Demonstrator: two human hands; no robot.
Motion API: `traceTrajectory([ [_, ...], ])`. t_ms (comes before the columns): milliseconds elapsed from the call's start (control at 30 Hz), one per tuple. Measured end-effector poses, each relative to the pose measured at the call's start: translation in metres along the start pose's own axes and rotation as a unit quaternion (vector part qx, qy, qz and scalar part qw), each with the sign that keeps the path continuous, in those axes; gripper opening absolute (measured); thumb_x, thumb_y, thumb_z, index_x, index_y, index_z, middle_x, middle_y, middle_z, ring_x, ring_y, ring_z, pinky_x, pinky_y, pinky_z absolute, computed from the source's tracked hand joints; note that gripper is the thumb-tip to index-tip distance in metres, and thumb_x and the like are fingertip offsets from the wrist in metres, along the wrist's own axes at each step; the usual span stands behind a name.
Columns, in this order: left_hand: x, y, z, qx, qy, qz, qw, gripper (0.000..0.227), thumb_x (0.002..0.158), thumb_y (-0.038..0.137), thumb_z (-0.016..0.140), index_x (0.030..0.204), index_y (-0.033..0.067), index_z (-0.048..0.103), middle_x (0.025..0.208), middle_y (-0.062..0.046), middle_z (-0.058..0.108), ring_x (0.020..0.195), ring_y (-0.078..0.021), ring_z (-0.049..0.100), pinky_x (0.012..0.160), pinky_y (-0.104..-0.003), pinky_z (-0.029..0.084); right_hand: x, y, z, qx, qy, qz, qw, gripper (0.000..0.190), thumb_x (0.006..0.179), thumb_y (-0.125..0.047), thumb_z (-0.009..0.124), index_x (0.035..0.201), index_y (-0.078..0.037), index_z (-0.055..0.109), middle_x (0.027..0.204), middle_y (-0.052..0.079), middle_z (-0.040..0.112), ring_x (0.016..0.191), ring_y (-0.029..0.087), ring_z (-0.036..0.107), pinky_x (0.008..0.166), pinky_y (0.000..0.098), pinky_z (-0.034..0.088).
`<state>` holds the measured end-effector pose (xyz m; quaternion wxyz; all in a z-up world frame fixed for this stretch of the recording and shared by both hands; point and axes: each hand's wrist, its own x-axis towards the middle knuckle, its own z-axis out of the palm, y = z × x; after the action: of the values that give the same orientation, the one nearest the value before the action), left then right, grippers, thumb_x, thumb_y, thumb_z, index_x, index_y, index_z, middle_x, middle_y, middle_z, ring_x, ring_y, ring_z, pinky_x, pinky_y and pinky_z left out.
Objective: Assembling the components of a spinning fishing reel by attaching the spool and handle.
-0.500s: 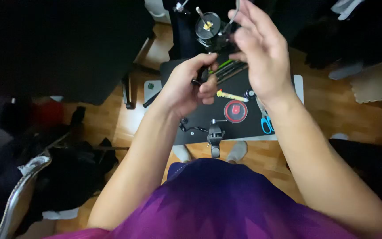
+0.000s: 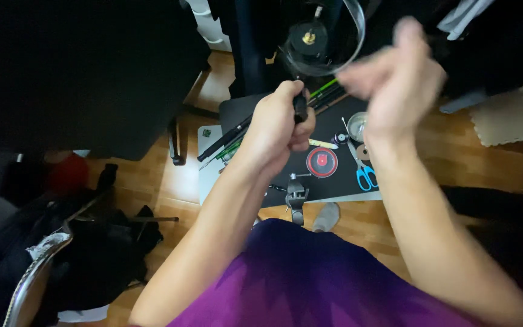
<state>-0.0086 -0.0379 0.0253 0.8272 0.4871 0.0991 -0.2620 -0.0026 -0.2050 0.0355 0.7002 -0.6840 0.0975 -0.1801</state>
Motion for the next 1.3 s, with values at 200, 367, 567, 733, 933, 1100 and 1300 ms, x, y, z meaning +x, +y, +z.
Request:
traceTrajectory([
  [200, -0.001, 0.011, -0.008, -0.033, -0.033, -0.009, 0.999, 0.025, 0.102, 0.034, 0.043, 0.096, 0.0100, 0.049, 0.049, 0.000, 0.035, 0.043, -0.0138, 0.027, 0.044, -0.032, 0.025, -0.004, 0.009, -0.017, 0.089, -0.089, -0.107, 0.986, 0.040, 0.114, -0.037, 0.059, 0.136, -0.004, 0.061, 0.135, 0.011, 0.066, 0.118, 0.022, 0.067, 0.093, 0.0416, 0.060],
  [367, -0.004, 0.015, -0.002, -0.009, -0.027, -0.011, 1.000, 0.027, 0.100, 0.036, 0.043, 0.095, 0.0106, 0.050, 0.048, 0.000, 0.035, 0.041, -0.0143, 0.026, 0.043, -0.033, 0.024, 0.004, -0.015, -0.007, 0.091, -0.159, -0.175, 0.967, 0.043, 0.112, -0.038, 0.051, 0.144, -0.010, 0.051, 0.146, 0.007, 0.057, 0.136, 0.022, 0.058, 0.107, 0.0436, 0.054],
  [567, -0.006, 0.011, 0.000, 0.002, -0.043, -0.004, 0.999, 0.028, 0.101, 0.036, 0.043, 0.095, 0.0103, 0.051, 0.049, 0.000, 0.035, 0.042, -0.0140, 0.026, 0.043, -0.032, 0.023, 0.014, 0.027, -0.034, 0.210, -0.222, -0.174, 0.936, 0.030, 0.118, -0.033, 0.046, 0.129, -0.006, 0.052, 0.132, 0.012, 0.058, 0.125, 0.017, 0.057, 0.098, 0.0422, 0.050],
  [733, -0.001, 0.007, -0.005, -0.013, -0.013, -0.035, 0.999, 0.027, 0.100, 0.036, 0.044, 0.092, 0.0113, 0.050, 0.048, -0.001, 0.036, 0.041, -0.0147, 0.026, 0.042, -0.033, 0.023, -0.005, 0.047, -0.050, 0.413, -0.177, -0.166, 0.878, 0.056, 0.126, -0.017, 0.050, 0.071, -0.006, 0.059, 0.070, 0.013, 0.064, 0.056, 0.016, 0.056, 0.073, 0.0483, 0.057],
  [933, -0.005, -0.013, -0.021, 0.038, -0.025, 0.010, 0.999, 0.032, 0.099, 0.038, 0.044, 0.088, 0.0095, 0.055, 0.047, -0.001, 0.038, 0.039, -0.0149, 0.031, 0.041, -0.032, 0.027, 0.022, 0.017, -0.001, 0.061, -0.187, -0.195, 0.961, 0.047, 0.106, -0.020, 0.065, 0.144, 0.004, 0.049, 0.143, 0.013, 0.055, 0.120, 0.016, 0.060, 0.108, 0.0323, 0.049],
  [1100, -0.021, -0.050, -0.064, 0.131, 0.041, -0.024, 0.990, 0.033, 0.098, 0.035, 0.043, 0.082, 0.0089, 0.057, 0.051, -0.002, 0.047, 0.040, -0.0132, 0.035, 0.039, -0.031, 0.029, -0.025, 0.051, 0.001, 0.053, -0.332, -0.032, 0.941, 0.059, 0.105, -0.024, 0.063, 0.154, 0.003, 0.044, 0.157, 0.020, 0.051, 0.147, 0.024, 0.050, 0.123, 0.0354, 0.038],
  [1300, -0.037, -0.096, -0.109, 0.020, 0.052, -0.064, 0.996, 0.030, 0.100, 0.035, 0.045, 0.085, 0.0118, 0.054, 0.050, 0.000, 0.041, 0.039, -0.0111, 0.032, 0.038, -0.029, 0.027, -0.072, 0.169, -0.059, 0.014, -0.123, 0.223, 0.967, 0.070, 0.117, -0.023, 0.055, 0.082, 0.035, 0.042, 0.087, 0.060, 0.032, 0.073, 0.060, 0.037, 0.087, 0.0571, 0.055],
])
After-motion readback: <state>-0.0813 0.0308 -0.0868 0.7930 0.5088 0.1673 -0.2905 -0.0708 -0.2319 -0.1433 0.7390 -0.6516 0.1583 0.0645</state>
